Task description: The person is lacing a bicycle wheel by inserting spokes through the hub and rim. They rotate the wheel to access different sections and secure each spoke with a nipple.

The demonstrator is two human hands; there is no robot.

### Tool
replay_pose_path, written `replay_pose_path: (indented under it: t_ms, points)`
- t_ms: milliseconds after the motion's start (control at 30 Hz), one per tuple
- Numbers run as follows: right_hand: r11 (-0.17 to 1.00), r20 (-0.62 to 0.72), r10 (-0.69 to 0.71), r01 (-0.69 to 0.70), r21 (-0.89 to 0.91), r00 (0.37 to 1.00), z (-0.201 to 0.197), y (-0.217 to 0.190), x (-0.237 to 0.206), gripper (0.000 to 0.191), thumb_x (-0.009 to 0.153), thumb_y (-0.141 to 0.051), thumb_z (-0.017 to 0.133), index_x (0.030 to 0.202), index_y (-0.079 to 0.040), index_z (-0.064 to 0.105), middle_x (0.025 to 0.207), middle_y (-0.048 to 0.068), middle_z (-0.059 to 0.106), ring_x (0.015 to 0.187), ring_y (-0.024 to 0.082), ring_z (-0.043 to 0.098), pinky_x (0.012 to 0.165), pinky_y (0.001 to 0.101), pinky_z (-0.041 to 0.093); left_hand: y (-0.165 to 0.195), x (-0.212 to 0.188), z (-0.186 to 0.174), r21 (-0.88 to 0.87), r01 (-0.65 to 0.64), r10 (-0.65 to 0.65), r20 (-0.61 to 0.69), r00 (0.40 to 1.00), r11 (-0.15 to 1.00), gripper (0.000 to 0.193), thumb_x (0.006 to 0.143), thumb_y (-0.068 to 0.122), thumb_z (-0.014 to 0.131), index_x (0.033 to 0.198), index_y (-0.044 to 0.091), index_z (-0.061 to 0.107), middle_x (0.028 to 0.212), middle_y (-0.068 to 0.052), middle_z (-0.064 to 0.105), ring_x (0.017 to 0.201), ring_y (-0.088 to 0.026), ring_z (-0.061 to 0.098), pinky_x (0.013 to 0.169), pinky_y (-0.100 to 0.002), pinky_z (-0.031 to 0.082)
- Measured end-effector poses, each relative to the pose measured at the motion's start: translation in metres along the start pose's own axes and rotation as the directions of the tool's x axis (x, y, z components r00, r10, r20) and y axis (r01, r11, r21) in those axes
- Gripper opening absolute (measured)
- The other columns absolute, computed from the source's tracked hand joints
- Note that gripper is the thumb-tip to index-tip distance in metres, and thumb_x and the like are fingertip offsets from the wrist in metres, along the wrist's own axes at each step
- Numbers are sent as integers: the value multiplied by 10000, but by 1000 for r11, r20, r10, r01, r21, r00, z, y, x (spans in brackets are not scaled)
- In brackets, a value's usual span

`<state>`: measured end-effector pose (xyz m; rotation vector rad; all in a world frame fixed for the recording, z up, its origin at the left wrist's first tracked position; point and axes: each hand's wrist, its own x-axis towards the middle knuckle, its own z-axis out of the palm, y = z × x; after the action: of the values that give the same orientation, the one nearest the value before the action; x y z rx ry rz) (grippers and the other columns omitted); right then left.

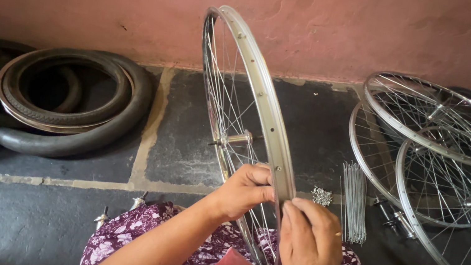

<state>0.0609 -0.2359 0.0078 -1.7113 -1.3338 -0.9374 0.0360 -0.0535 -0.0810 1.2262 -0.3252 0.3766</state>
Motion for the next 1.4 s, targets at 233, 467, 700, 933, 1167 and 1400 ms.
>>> replay_pose_path:
  t_ms: [233, 467, 700, 933, 1167, 1400]
  points:
    - [1000, 87, -16, 15, 10, 996, -8, 3, -2, 304, 803, 82, 738, 1103, 36, 718, 1129, 140, 645, 1006, 301, 676, 853, 383, 556, -1, -2, -6, 12, 20, -20, 29, 999, 1000, 189, 957, 160, 757, 1059, 2, 753, 1062, -44, 692, 997, -142, 635, 886, -302, 521]
    - [1000, 89, -9, 8, 4, 996, 2, 4, -4, 322, 847, 75, 747, 1152, 29, 655, 1200, 146, 610, 1015, 305, 661, 859, 394, 550, 0, -3, -7, 11, 43, -43, 22, 999, 999, 172, 963, 148, 761, 1044, -4, 754, 1072, -46, 676, 1008, -140, 629, 900, -299, 519]
    - [999, 71, -38, 36, 27, 997, -3, 4, -2, 313, 836, 81, 742, 1137, 22, 679, 1179, 147, 615, 1005, 303, 659, 850, 365, 547, -1, -3, -8, 15, 8, -8, 23, 1000, 1000, 160, 968, 129, 758, 1031, -18, 752, 1085, -63, 680, 1012, -155, 640, 894, -303, 528]
    - [992, -35, 112, -110, 53, 993, -3, 9, -16, 222, 894, 86, 761, 1099, 29, 694, 1209, 129, 607, 1027, 284, 654, 866, 348, 560, -5, -5, 0, -55, 38, -37, 14, 999, 998, 159, 967, 125, 734, 1025, -23, 751, 1065, -72, 687, 981, -168, 662, 871, -311, 554]
    - [952, -92, 268, -249, 176, 959, -5, 4, -25, 191, 905, 59, 770, 1073, -11, 712, 1202, 108, 604, 1019, 229, 663, 853, 313, 576, -3, -6, 4, -75, 40, -40, 7, 999, 996, 165, 985, 131, 737, 1027, -27, 759, 1055, -69, 681, 967, -165, 662, 856, -309, 550]
    - [999, -91, 30, -29, 16, 995, 2, 0, -20, 225, 902, 71, 786, 1108, 32, 703, 1168, 134, 595, 1065, 294, 651, 902, 369, 573, -3, -9, 5, -48, 24, -24, -12, 1000, 999, 168, 979, 127, 746, 1067, -15, 761, 1092, -59, 683, 1023, -159, 650, 915, -314, 536]
